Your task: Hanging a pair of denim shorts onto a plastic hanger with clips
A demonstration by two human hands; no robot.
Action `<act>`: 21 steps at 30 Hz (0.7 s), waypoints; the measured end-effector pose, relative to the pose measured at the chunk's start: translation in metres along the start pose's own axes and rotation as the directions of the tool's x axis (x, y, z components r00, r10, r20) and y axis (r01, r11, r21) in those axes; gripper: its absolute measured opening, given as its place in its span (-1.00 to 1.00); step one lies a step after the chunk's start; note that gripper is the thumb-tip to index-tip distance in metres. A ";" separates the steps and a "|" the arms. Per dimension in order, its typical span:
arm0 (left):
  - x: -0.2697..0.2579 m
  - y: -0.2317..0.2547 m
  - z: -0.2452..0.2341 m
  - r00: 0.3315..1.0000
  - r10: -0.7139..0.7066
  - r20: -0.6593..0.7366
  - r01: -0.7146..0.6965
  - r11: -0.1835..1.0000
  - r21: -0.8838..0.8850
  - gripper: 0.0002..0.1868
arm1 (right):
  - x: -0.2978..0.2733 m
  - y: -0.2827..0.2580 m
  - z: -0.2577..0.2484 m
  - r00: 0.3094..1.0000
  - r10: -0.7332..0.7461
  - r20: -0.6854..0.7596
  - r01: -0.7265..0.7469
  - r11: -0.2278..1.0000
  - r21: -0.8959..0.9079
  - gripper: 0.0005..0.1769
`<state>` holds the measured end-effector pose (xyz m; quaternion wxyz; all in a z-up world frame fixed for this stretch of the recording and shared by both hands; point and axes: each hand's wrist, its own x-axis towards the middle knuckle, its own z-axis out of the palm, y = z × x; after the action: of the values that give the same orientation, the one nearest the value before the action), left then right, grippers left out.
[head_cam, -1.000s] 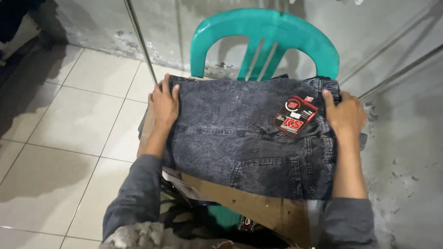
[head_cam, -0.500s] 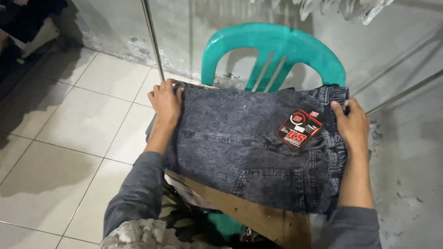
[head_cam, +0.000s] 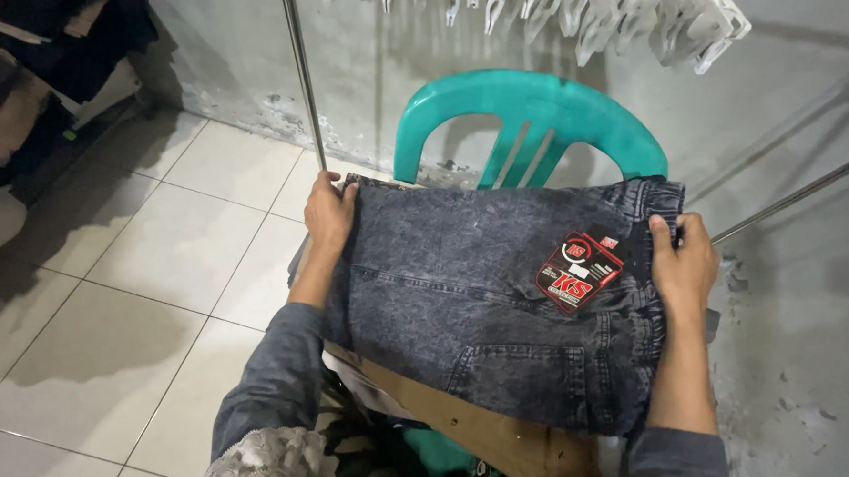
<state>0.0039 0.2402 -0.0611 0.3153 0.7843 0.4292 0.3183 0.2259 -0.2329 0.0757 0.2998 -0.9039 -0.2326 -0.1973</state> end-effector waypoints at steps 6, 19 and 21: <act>0.004 -0.010 0.011 0.992 -0.058 0.109 0.062 0.997 -0.041 -0.67 | -0.003 -0.003 -0.001 0.999 0.031 -0.029 -0.032 0.999 -0.021 -0.62; 0.031 -0.021 0.037 0.993 -0.109 -0.048 0.103 0.988 -0.115 -0.74 | -0.007 0.018 0.010 0.987 0.119 -0.112 -0.118 0.993 0.019 -0.71; 0.017 0.013 0.025 0.994 -0.084 -0.069 0.078 0.994 -0.077 -0.58 | -0.006 0.017 0.010 0.984 0.140 -0.106 -0.139 0.990 0.019 -0.70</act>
<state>0.0366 0.2439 -0.0625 0.3413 0.7419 0.4596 0.3491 0.2328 -0.2407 0.0577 0.3300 -0.9043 -0.1536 -0.2229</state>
